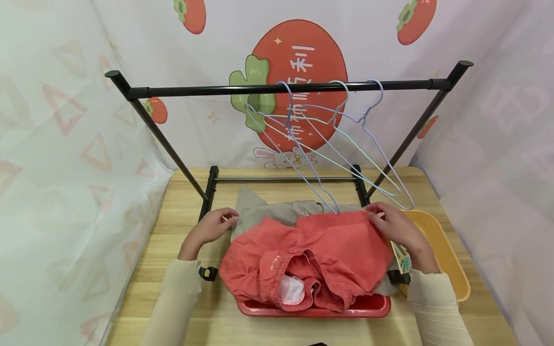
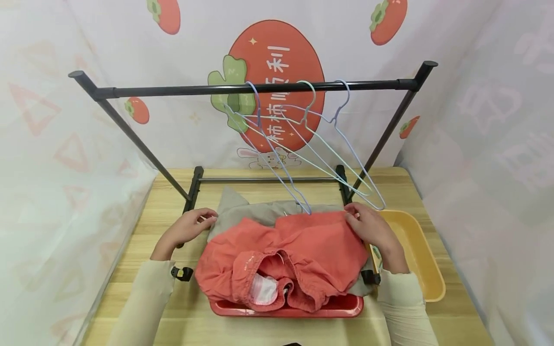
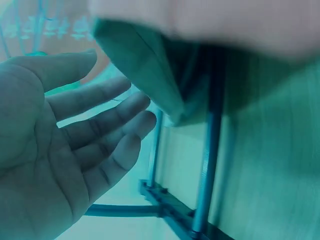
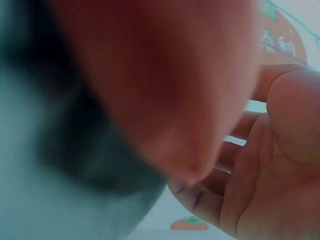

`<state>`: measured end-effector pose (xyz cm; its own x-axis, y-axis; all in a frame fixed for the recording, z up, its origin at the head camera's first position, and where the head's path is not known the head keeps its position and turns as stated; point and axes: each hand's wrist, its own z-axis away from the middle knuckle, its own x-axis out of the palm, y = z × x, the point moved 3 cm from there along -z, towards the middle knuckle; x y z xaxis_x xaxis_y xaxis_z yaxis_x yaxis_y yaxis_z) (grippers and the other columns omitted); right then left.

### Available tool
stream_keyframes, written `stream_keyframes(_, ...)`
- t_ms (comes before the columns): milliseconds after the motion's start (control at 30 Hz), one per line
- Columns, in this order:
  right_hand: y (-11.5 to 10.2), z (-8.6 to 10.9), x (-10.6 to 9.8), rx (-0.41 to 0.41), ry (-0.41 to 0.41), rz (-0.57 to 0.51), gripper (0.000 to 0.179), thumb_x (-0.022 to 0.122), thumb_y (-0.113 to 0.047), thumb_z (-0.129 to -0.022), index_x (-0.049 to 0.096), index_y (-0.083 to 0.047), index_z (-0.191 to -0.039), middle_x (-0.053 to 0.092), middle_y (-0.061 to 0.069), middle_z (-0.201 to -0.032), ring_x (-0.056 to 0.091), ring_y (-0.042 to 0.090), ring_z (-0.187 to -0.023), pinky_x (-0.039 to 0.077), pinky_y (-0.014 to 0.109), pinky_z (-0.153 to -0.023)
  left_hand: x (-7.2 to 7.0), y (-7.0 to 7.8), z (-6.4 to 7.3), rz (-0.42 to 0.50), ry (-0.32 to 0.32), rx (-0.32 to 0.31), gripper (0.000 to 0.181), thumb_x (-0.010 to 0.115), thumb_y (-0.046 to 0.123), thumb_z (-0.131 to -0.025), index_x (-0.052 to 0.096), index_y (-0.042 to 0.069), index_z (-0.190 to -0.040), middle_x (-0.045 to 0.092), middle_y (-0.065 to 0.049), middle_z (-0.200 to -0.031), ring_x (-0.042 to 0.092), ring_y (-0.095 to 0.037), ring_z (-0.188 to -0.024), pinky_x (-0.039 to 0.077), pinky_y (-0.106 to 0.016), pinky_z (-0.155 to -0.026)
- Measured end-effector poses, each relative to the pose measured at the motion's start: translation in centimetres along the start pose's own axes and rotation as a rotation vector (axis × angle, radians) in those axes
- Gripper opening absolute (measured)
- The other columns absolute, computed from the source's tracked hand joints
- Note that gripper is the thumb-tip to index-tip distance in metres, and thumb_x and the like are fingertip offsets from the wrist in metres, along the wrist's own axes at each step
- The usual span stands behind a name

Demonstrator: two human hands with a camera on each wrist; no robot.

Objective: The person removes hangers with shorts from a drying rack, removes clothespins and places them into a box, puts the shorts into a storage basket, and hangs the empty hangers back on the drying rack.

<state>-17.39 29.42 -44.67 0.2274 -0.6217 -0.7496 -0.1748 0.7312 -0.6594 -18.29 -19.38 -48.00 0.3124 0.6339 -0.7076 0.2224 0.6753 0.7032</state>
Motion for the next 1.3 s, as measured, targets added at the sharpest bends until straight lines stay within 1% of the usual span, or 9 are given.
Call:
stream_keyframes(233,2.3,-1.4,-0.4,0.069,-0.048,0.052,0.035,0.055,-0.020,-0.106,0.062,0.010,-0.124,0.063,0.029,-0.118,0.062,0.039,-0.100,0.053,0.053,-0.082,0.5,-2.5,-1.9,0.010,-0.108,-0.068,0.032,0.057,0.022,-0.108,0.068,-0.004,-0.122,0.071,-0.010,-0.099,0.065,-0.021,-0.082,0.053,-0.039,-0.073)
stream_keyframes(467,3.8,-2.1,-0.1,0.102,-0.122,0.039,0.038,0.053,-0.023,-0.108,0.064,0.010,-0.121,0.066,0.025,-0.113,0.062,0.036,-0.098,0.051,0.051,-0.083,1.5,-3.3,-3.0,0.236,-0.163,-0.155,0.037,0.054,0.020,-0.109,0.061,-0.010,-0.130,0.071,-0.011,-0.093,0.063,-0.020,-0.075,0.051,-0.038,-0.067)
stream_keyframes(600,4.3,-2.3,0.1,0.104,-0.155,0.003,0.034,0.049,-0.024,-0.110,0.068,0.005,-0.111,0.065,0.013,-0.096,0.059,0.027,-0.089,0.048,0.043,-0.078,2.0,-3.9,-3.4,0.294,-0.153,-0.174,0.038,0.055,0.018,-0.108,0.058,-0.010,-0.134,0.073,-0.012,-0.097,0.063,-0.020,-0.078,0.051,-0.038,-0.069)
stream_keyframes(767,5.0,-2.8,0.6,0.134,-0.200,-0.094,0.038,0.045,-0.028,-0.112,0.066,0.000,-0.094,0.051,0.003,-0.072,0.053,0.023,-0.072,0.043,0.037,-0.070,2.5,-4.3,-3.5,0.364,-0.146,-0.211,0.043,0.055,0.019,-0.108,0.053,-0.009,-0.141,0.073,-0.013,-0.102,0.062,-0.017,-0.080,0.049,-0.037,-0.071)
stream_keyframes(833,5.4,-3.0,0.9,0.161,-0.212,-0.103,0.044,0.043,-0.032,-0.112,0.068,0.001,-0.100,0.055,0.004,-0.075,0.055,0.024,-0.075,0.045,0.038,-0.072,2.7,-4.3,-3.4,0.402,-0.137,-0.219,0.043,0.055,0.017,-0.108,0.051,-0.009,-0.142,0.072,-0.013,-0.103,0.063,-0.016,-0.080,0.051,-0.037,-0.072)
stream_keyframes(933,5.9,-3.3,1.2,0.233,-0.212,-0.085,0.054,0.043,-0.043,-0.111,0.068,0.004,-0.119,0.065,0.013,-0.096,0.060,0.028,-0.092,0.048,0.042,-0.081,2.7,-4.1,-3.4,0.459,-0.112,-0.198,0.043,0.056,0.010,-0.106,0.049,-0.011,-0.143,0.072,-0.013,-0.102,0.064,-0.016,-0.081,0.053,-0.035,-0.073)
stream_keyframes(1067,6.3,-3.3,1.4,0.327,-0.215,-0.126,0.068,0.043,-0.054,-0.107,0.059,0.006,-0.136,0.059,0.026,-0.128,0.057,0.039,-0.114,0.048,0.051,-0.094,2.7,-4.2,-3.5,0.492,-0.077,-0.172,0.040,0.057,0.003,-0.103,0.050,-0.013,-0.139,0.070,-0.008,-0.094,0.063,-0.016,-0.080,0.054,-0.034,-0.072)
stream_keyframes(1167,6.5,-3.4,1.6,0.380,-0.208,-0.202,0.069,0.046,-0.057,-0.105,0.060,0.003,-0.135,0.054,0.028,-0.131,0.052,0.041,-0.119,0.045,0.052,-0.096,2.7,-4.4,-3.6,0.490,-0.073,-0.180,0.039,0.058,0.002,-0.102,0.052,-0.013,-0.137,0.069,-0.004,-0.090,0.063,-0.016,-0.078,0.054,-0.034,-0.070)
stream_keyframes(1300,6.4,-3.6,1.6,0.416,-0.181,-0.281,0.058,0.053,-0.059,-0.102,0.064,-0.002,-0.110,0.057,0.016,-0.109,0.053,0.033,-0.106,0.044,0.046,-0.089,2.7,-4.6,-3.7,0.474,-0.065,-0.204,0.037,0.059,0.004,-0.102,0.056,-0.011,-0.136,0.068,-0.005,-0.089,0.063,-0.016,-0.077,0.054,-0.032,-0.068)
